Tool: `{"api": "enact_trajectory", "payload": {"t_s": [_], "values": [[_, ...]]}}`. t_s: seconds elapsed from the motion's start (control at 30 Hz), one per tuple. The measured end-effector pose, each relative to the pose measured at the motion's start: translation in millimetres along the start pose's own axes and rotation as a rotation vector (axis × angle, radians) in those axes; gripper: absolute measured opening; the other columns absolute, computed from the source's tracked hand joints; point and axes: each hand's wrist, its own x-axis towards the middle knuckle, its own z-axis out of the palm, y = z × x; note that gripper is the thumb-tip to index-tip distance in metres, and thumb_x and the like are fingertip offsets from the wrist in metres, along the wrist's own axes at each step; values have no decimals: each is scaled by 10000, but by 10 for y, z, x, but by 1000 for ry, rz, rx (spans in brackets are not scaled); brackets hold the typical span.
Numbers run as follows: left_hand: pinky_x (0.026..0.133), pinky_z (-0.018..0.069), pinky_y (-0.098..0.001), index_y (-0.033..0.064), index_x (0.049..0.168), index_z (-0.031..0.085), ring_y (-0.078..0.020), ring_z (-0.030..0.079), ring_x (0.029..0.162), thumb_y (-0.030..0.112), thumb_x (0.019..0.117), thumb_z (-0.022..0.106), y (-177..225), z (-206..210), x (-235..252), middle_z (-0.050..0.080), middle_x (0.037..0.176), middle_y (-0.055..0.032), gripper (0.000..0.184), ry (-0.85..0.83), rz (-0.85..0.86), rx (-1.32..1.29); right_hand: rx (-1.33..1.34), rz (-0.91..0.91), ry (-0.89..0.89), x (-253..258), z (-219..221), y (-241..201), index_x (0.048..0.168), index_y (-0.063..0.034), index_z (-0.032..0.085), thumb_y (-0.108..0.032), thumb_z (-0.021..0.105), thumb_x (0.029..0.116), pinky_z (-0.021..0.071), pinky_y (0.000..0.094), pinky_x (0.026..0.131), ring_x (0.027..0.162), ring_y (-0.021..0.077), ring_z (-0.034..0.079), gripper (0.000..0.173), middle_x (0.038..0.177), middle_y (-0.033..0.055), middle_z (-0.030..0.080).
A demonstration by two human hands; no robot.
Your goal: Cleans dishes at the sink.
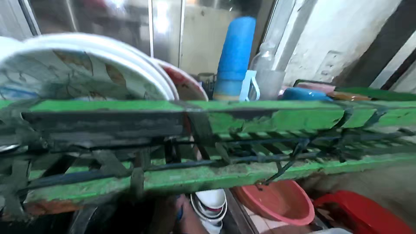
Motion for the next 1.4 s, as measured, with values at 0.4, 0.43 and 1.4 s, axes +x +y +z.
{"api": "enact_trajectory", "payload": {"t_s": [0.4,0.43,1.4], "values": [[1165,406,-457,-34,915,751,-331,585,1296,196,993,648,-537,262,122,692,1265,-175,263,43,503,490,31,197,18,-403,-492,471,1501,-88,476,-167,617,1011,546,409,1004,1209,238,638,516,1454,159,552],[1166,408,-445,-37,920,753,-323,584,1300,188,990,653,-511,233,119,689,1272,-173,256,33,499,486,16,185,24,-434,-546,474,1479,-89,504,-170,605,1015,553,402,990,1191,226,648,482,1439,150,567],[1027,487,-541,-48,1180,684,-362,664,1121,213,1038,536,-667,520,-1046,699,1144,-242,332,-437,-92,198,375,348,50,187,-43,69,1465,-92,425,-267,630,1028,573,385,688,847,257,670,513,1131,185,635]]}}
